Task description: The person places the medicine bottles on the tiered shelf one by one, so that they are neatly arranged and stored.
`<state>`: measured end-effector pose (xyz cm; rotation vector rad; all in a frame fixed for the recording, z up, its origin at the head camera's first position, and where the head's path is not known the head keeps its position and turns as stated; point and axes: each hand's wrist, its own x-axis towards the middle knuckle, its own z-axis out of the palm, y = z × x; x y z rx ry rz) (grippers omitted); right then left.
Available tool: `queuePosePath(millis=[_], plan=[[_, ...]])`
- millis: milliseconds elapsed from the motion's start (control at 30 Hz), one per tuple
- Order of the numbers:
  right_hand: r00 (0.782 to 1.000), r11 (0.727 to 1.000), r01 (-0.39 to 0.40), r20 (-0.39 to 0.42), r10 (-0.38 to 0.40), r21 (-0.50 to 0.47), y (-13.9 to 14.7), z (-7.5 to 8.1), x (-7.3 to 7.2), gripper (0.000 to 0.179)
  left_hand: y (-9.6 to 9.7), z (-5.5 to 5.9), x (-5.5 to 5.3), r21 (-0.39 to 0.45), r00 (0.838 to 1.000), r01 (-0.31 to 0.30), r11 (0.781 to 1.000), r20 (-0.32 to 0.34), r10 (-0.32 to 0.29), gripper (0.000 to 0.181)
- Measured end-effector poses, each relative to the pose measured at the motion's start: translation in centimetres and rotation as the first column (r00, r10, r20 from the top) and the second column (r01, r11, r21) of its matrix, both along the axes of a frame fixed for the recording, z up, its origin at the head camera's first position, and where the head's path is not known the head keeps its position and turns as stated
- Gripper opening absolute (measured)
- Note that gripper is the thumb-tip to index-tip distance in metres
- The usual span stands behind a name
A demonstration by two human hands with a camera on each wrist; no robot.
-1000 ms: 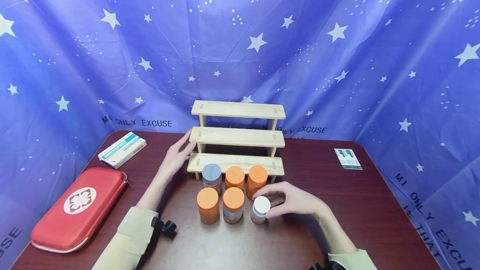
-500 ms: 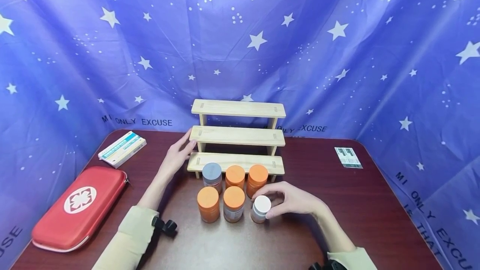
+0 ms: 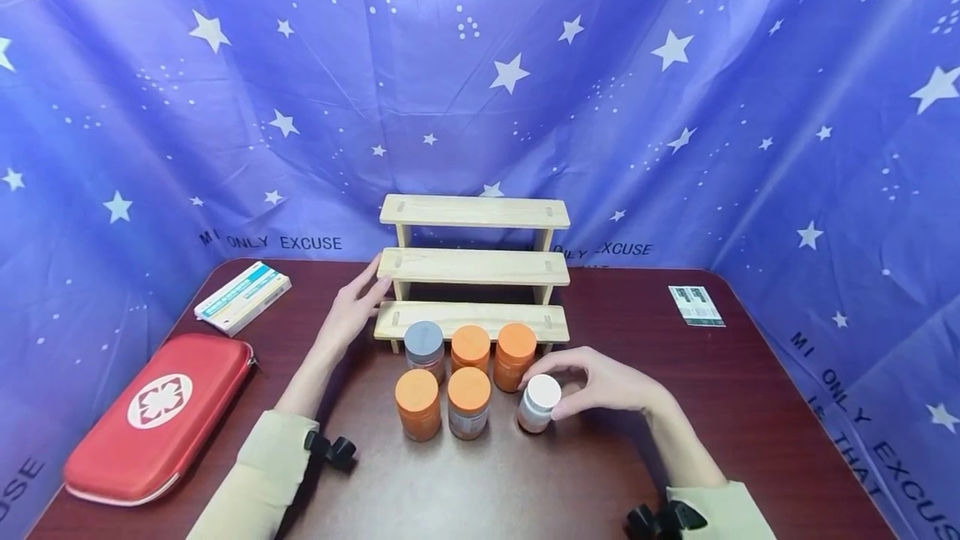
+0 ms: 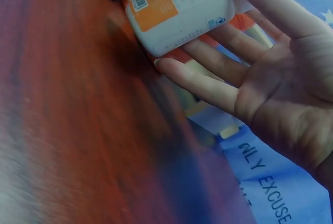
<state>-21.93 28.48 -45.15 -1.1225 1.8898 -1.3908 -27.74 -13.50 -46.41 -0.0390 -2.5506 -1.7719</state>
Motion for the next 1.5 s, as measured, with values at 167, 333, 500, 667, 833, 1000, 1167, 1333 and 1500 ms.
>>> queuePosePath(millis=[167, 333, 500, 667, 833, 1000, 1167, 1333, 1500], plan=[[1.000, 0.999, 0.002, -0.009, -0.002, -0.046, 1.3, 0.8, -0.6, 0.049, 0.2, 0.1, -0.1, 0.009, 1.000, 0.006, 1.000, 0.009, -0.006, 0.067], [1.000, 0.996, -0.007, 0.004, 0.008, -0.084, 2.6, 1.8, -1.2, 0.051, 0.2, 0.2, -0.1, 0.015, 1.000, -0.003, 1.000, 0.005, 0.003, 0.066], [1.000, 0.998, 0.015, -0.020, -0.016, -0.065, 3.7, 3.2, -1.7, 0.051, 0.1, 0.2, 0.0, 0.022, 1.000, -0.004, 1.000, 0.012, 0.004, 0.065], [0.999, 0.998, 0.041, -0.030, -0.043, -0.046, 4.7, 4.8, -2.2, 0.052, 0.1, 0.1, 0.0, 0.024, 1.000, -0.001, 1.000, 0.013, 0.001, 0.065], [0.992, 0.993, 0.115, -0.056, -0.114, 0.001, 5.5, 6.3, -2.8, 0.051, 0.1, 0.0, -0.1, 0.027, 1.000, -0.003, 1.000, 0.008, 0.003, 0.065], [0.985, 0.986, 0.164, -0.053, -0.163, 0.025, 5.5, 8.3, -3.7, 0.050, 0.0, 0.0, 0.0, 0.025, 1.000, 0.000, 1.000, 0.004, 0.000, 0.066], [0.973, 0.973, 0.226, -0.055, -0.223, 0.042, 4.7, 10.7, -5.1, 0.047, 0.0, 0.1, 0.0, 0.020, 1.000, 0.007, 1.000, 0.007, -0.007, 0.067], [0.971, 0.971, 0.239, -0.011, -0.239, 0.020, 3.2, 12.8, -7.0, 0.047, -0.2, 0.1, 0.0, 0.020, 1.000, -0.001, 1.000, 0.018, 0.001, 0.066], [0.967, 0.969, 0.242, 0.094, -0.237, -0.042, 1.6, 14.5, -9.1, 0.045, 0.0, 0.1, -0.1, 0.027, 1.000, 0.004, 1.000, 0.025, -0.005, 0.066]])
